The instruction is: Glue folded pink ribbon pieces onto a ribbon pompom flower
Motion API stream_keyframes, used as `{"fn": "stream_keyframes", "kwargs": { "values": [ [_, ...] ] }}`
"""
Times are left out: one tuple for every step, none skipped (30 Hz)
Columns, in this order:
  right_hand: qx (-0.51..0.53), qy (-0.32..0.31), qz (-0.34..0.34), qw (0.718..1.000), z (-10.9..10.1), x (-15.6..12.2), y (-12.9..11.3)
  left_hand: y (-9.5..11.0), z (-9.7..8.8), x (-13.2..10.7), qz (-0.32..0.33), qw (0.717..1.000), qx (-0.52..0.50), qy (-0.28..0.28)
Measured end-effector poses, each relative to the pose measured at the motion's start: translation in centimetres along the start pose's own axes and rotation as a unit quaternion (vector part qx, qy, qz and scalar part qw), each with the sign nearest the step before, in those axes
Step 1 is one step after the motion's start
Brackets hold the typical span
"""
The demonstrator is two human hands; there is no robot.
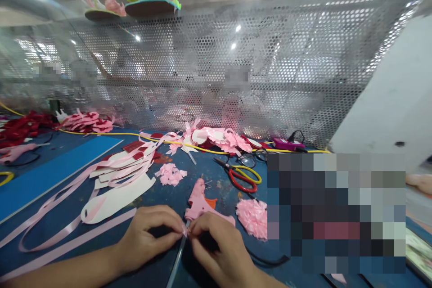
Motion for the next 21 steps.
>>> {"fn": "stream_keyframes", "kwargs": {
  "values": [
    [0.001,-0.002,-0.002,1.000,0.0,0.0,0.0,0.0,0.0,0.0,-0.001,1.000,0.002,-0.001],
    [0.002,-0.003,-0.004,1.000,0.1,0.0,0.0,0.0,0.1,0.0,-0.002,1.000,0.004,-0.002],
    [0.003,-0.004,-0.007,1.000,0.1,0.0,0.0,0.0,0.1,0.0,-0.004,1.000,0.006,-0.003],
    [0.004,-0.004,-0.009,1.000,0.1,0.0,-0.1,0.0,0.1,0.0,-0.007,1.000,0.007,-0.005],
    [0.004,-0.005,-0.011,1.000,0.2,0.0,-0.1,0.0,0.2,-0.1,-0.009,1.000,0.009,-0.007],
    [0.003,-0.006,-0.012,1.000,0.2,0.0,-0.1,-0.1,0.2,-0.1,-0.012,1.000,0.011,-0.008],
    [0.003,-0.006,-0.013,1.000,0.2,0.0,-0.2,-0.1,0.2,-0.2,-0.017,1.000,0.016,-0.009],
    [0.003,-0.007,-0.015,1.000,0.2,0.0,-0.3,-0.2,0.3,-0.2,-0.023,0.999,0.022,-0.010],
    [0.003,-0.010,-0.018,1.000,0.2,0.0,-0.3,-0.2,0.3,-0.3,-0.032,0.999,0.029,-0.010],
    [0.002,-0.011,-0.023,1.000,0.2,0.0,-0.4,-0.3,0.3,-0.3,-0.044,0.998,0.037,-0.008],
    [-0.001,-0.012,-0.028,1.000,0.3,-0.1,-0.5,-0.4,0.3,-0.4,-0.058,0.997,0.043,-0.005],
    [-0.006,-0.012,-0.035,0.999,0.3,-0.1,-0.6,-0.5,0.3,-0.4,-0.072,0.996,0.046,-0.002],
    [-0.013,-0.011,-0.041,0.999,0.3,-0.1,-0.7,-0.6,0.4,-0.5,-0.086,0.995,0.044,0.002],
    [-0.021,-0.011,-0.045,0.999,0.4,-0.1,-0.7,-0.7,0.4,-0.6,-0.098,0.994,0.039,0.005],
    [-0.031,-0.009,-0.052,0.998,0.5,-0.1,-0.7,-0.8,0.5,-0.6,-0.106,0.994,0.036,0.009],
    [-0.042,-0.008,-0.059,0.997,0.6,-0.2,-0.7,-0.8,0.5,-0.7,-0.109,0.993,0.035,0.013],
    [-0.054,-0.006,-0.069,0.996,0.7,-0.2,-0.7,-0.8,0.6,-0.8,-0.106,0.993,0.039,0.016],
    [-0.069,-0.005,-0.082,0.994,0.9,-0.3,-0.7,-0.8,0.7,-0.9,-0.100,0.994,0.047,0.015],
    [-0.085,-0.006,-0.099,0.991,1.0,-0.4,-0.8,-0.7,0.8,-1.0,-0.090,0.994,0.059,0.012],
    [-0.103,-0.006,-0.117,0.988,1.2,-0.5,-0.8,-0.7,0.9,-1.0,-0.078,0.994,0.074,0.006],
    [-0.120,-0.007,-0.134,0.984,1.3,-0.7,-0.9,-0.7,1.0,-1.1,-0.065,0.994,0.089,-0.002]
  ]
}}
Point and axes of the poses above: each hand's wrist, its own x-axis towards the middle knuckle, its own z-axis out of the palm, y = z × x, the point moved 6 cm from there along x, towards the middle knuckle, and after that the axes turned 9 degrees about y, right-handed, at the moved point
